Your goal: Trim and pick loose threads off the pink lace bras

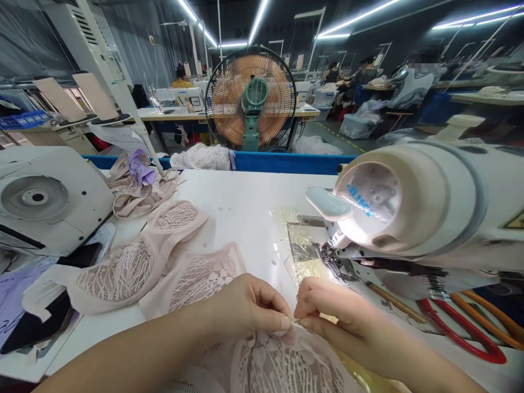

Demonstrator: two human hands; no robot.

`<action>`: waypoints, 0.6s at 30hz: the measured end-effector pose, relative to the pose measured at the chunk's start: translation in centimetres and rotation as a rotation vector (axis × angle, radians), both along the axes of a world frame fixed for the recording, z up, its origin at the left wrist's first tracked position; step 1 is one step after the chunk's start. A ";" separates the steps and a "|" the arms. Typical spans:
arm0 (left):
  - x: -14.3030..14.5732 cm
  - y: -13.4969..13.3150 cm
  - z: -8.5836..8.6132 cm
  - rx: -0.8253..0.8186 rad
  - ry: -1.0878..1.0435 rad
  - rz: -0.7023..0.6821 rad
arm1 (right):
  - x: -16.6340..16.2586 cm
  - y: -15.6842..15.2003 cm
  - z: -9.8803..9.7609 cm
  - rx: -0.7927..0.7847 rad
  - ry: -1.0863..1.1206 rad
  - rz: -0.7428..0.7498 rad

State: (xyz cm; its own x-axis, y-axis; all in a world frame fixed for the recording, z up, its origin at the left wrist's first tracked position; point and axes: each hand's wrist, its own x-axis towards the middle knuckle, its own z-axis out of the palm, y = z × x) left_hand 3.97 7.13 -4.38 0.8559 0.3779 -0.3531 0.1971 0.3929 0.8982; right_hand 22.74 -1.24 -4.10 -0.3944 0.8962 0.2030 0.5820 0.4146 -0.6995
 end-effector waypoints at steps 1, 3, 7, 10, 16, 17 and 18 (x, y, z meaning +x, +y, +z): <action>0.0 0.0 0.0 0.003 0.003 -0.003 | 0.0 0.1 0.0 -0.004 -0.002 0.006; -0.1 0.0 0.1 0.015 0.010 0.000 | 0.1 0.2 0.1 -0.002 -0.021 0.018; -0.1 0.0 -0.2 0.045 0.009 -0.001 | 0.2 0.3 0.5 0.016 -0.042 0.027; -0.1 0.0 -0.4 0.066 -0.012 -0.021 | 0.1 0.3 0.7 0.025 -0.041 0.020; 0.0 -0.3 0.4 0.271 -0.022 -0.012 | 0.5 0.1 0.6 0.053 -0.010 -0.003; 0.1 -0.4 0.7 0.335 -0.019 -0.003 | 0.5 0.0 0.6 0.057 -0.002 -0.005; 0.2 -0.5 0.9 0.386 -0.017 0.003 | 0.6 -0.1 0.7 0.059 0.003 -0.004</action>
State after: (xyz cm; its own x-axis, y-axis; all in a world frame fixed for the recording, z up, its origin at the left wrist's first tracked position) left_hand 4.19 6.65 -3.47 0.8590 0.4828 -0.1703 0.1806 0.0254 0.9832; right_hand 23.33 -1.34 -3.42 -0.3902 0.8843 0.2566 0.5814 0.4527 -0.6760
